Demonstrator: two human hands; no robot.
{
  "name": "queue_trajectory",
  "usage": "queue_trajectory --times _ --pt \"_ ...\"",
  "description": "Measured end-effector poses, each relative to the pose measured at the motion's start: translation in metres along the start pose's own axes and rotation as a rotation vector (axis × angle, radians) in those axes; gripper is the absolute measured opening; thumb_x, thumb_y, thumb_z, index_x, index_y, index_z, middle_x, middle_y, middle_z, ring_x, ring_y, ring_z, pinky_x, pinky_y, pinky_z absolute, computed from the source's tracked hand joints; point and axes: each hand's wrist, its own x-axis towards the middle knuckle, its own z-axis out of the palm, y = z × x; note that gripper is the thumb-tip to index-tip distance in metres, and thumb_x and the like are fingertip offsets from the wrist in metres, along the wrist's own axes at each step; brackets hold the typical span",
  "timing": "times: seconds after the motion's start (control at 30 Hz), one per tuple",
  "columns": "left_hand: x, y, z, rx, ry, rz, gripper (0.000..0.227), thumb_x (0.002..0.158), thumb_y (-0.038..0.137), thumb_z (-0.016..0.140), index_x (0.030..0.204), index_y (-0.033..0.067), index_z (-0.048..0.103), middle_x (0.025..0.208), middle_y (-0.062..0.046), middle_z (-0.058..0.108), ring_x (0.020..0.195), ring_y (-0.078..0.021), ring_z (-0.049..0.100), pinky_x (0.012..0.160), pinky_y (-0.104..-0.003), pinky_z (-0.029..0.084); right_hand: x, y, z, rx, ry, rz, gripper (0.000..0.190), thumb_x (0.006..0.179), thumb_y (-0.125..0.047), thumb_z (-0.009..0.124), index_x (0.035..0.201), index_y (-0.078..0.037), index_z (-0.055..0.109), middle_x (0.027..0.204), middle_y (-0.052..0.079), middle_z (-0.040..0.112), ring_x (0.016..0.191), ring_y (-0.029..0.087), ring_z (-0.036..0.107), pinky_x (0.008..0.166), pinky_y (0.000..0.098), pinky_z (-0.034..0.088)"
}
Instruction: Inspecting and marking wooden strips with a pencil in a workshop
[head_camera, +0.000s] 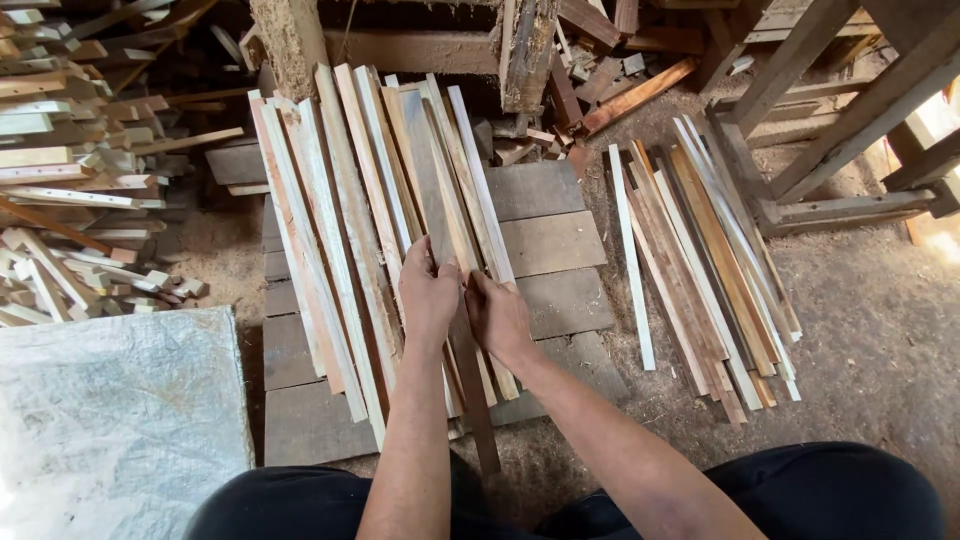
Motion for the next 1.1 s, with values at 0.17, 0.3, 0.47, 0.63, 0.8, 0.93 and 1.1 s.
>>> queue_trajectory --times 0.17,0.3,0.47,0.63,0.8,0.93,1.1 --pt "0.018 -0.027 0.010 -0.145 0.027 -0.014 0.051 0.096 0.000 0.056 0.145 -0.0092 0.044 0.083 -0.013 0.066 0.064 -0.0187 0.068 0.059 -0.035 0.058 -0.016 -0.004 -0.035 0.291 -0.073 0.204 0.034 0.098 -0.033 0.064 0.129 -0.017 0.070 0.103 0.019 0.077 0.106 0.039 0.071 0.088 0.0490 0.057" --pt "0.012 -0.036 0.030 -0.266 0.001 0.021 0.047 0.092 -0.002 0.060 0.137 -0.0075 0.050 0.076 -0.015 0.065 0.057 -0.0214 0.069 0.053 -0.034 0.060 -0.049 0.012 -0.083 0.523 -0.146 0.375 0.045 0.096 -0.043 0.067 0.130 -0.014 0.071 0.119 0.017 0.075 0.113 0.031 0.071 0.089 0.0457 0.059" --pt "-0.015 -0.044 0.091 -0.430 -0.146 -0.072 0.046 0.093 -0.005 0.059 0.138 -0.0055 0.048 0.087 -0.013 0.061 0.068 -0.0218 0.071 0.063 -0.038 0.066 -0.093 0.044 -0.134 0.577 -0.209 0.372 0.053 0.090 -0.035 0.075 0.128 0.002 0.068 0.116 0.027 0.072 0.111 0.038 0.066 0.086 0.0495 0.057" --pt "-0.051 -0.076 0.139 -0.157 -0.313 -0.126 0.035 0.091 0.002 0.065 0.125 0.0009 0.064 0.090 -0.004 0.067 0.079 -0.0119 0.063 0.070 -0.027 0.055 -0.085 0.121 -0.147 0.437 -0.129 0.400 0.024 0.100 -0.025 0.065 0.117 -0.013 0.079 0.101 0.010 0.080 0.087 0.023 0.077 0.075 0.0327 0.060" --pt "-0.040 -0.151 0.176 -0.056 -0.355 -0.319 0.031 0.092 0.007 0.066 0.123 0.0026 0.063 0.088 -0.009 0.070 0.073 -0.0182 0.069 0.058 -0.035 0.059 -0.072 0.201 -0.148 0.126 0.096 0.625 0.025 0.093 -0.037 0.069 0.114 -0.027 0.078 0.102 0.011 0.078 0.105 0.033 0.072 0.089 0.0448 0.058" --pt "-0.056 -0.138 0.186 -0.046 -0.375 -0.312 0.034 0.092 0.008 0.065 0.125 0.0041 0.061 0.089 -0.008 0.068 0.072 -0.0155 0.065 0.058 -0.034 0.059 -0.085 0.281 -0.113 -0.039 0.039 0.627 0.033 0.095 -0.022 0.067 0.125 -0.010 0.070 0.107 0.024 0.075 0.101 0.040 0.073 0.084 0.0508 0.062" --pt "-0.074 -0.104 0.197 0.056 -0.366 -0.171 0.063 0.090 0.005 0.065 0.148 0.0016 0.043 0.084 -0.008 0.061 0.071 -0.0133 0.056 0.057 -0.028 0.052 -0.096 0.317 -0.093 -0.233 -0.071 0.604 0.044 0.087 -0.024 0.076 0.125 -0.005 0.063 0.107 0.024 0.073 0.103 0.041 0.072 0.084 0.0504 0.064"
